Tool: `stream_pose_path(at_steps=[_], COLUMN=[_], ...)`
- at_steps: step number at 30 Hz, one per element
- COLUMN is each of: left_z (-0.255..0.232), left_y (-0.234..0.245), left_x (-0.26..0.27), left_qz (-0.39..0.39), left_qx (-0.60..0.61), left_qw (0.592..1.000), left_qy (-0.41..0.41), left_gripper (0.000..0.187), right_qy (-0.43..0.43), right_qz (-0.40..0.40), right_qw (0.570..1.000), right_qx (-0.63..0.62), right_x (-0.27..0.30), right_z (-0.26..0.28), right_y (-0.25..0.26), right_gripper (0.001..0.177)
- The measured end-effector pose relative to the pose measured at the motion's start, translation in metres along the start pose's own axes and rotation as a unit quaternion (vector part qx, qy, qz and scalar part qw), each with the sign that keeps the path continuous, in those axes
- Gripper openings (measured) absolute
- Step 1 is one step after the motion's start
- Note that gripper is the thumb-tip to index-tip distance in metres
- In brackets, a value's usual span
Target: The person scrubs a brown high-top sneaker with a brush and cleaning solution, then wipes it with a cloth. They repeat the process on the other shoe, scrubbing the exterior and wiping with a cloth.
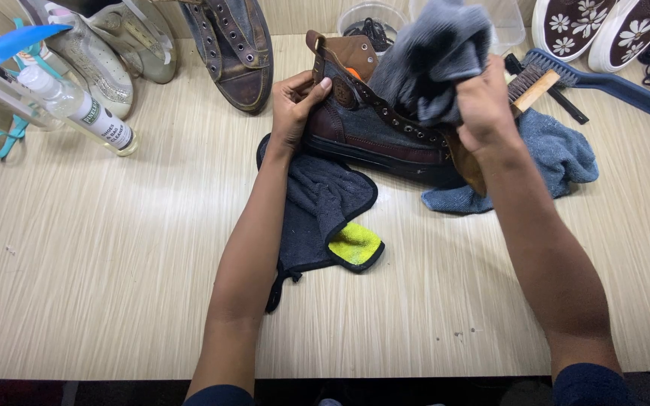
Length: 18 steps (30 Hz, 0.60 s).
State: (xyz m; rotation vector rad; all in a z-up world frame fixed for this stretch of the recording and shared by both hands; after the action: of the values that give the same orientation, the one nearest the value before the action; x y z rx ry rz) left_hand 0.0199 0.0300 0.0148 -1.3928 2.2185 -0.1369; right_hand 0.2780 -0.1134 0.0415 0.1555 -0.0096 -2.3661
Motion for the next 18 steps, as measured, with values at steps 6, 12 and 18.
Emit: stream_pose_path(at_steps=[6, 12, 18], left_z=[-0.001, 0.003, -0.002], left_y=[-0.003, -0.003, -0.005], left_x=[-0.001, -0.001, -0.001], left_qz=[-0.029, -0.043, -0.041], left_qx=[-0.031, -0.064, -0.043], left_qw=[0.999, 0.996, 0.998], left_qy=[-0.025, -0.042, -0.03], left_gripper=[0.018, 0.015, 0.015], right_qy=[0.226, 0.262, 0.256], right_qz=[0.1, 0.24, 0.145], right_qw=[0.967, 0.896, 0.949], right_qx=[0.066, 0.267, 0.117], right_x=[0.031, 0.071, 0.056], right_z=[0.076, 0.081, 0.072], right_y=[0.012, -0.034, -0.03], right_gripper=[0.022, 0.039, 0.037])
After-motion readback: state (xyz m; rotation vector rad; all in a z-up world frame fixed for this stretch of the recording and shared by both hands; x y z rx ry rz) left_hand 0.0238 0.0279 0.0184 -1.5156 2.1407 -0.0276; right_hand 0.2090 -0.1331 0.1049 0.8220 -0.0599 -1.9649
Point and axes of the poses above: each hand's wrist, its own x-axis away from the middle knuckle, its own y-axis out of the back of the hand, z = x × y, the point moved 4 cm from there along -x, towards the middle knuckle, and after that the axes turned 11 degrees about -z, right-handed, at the moved point
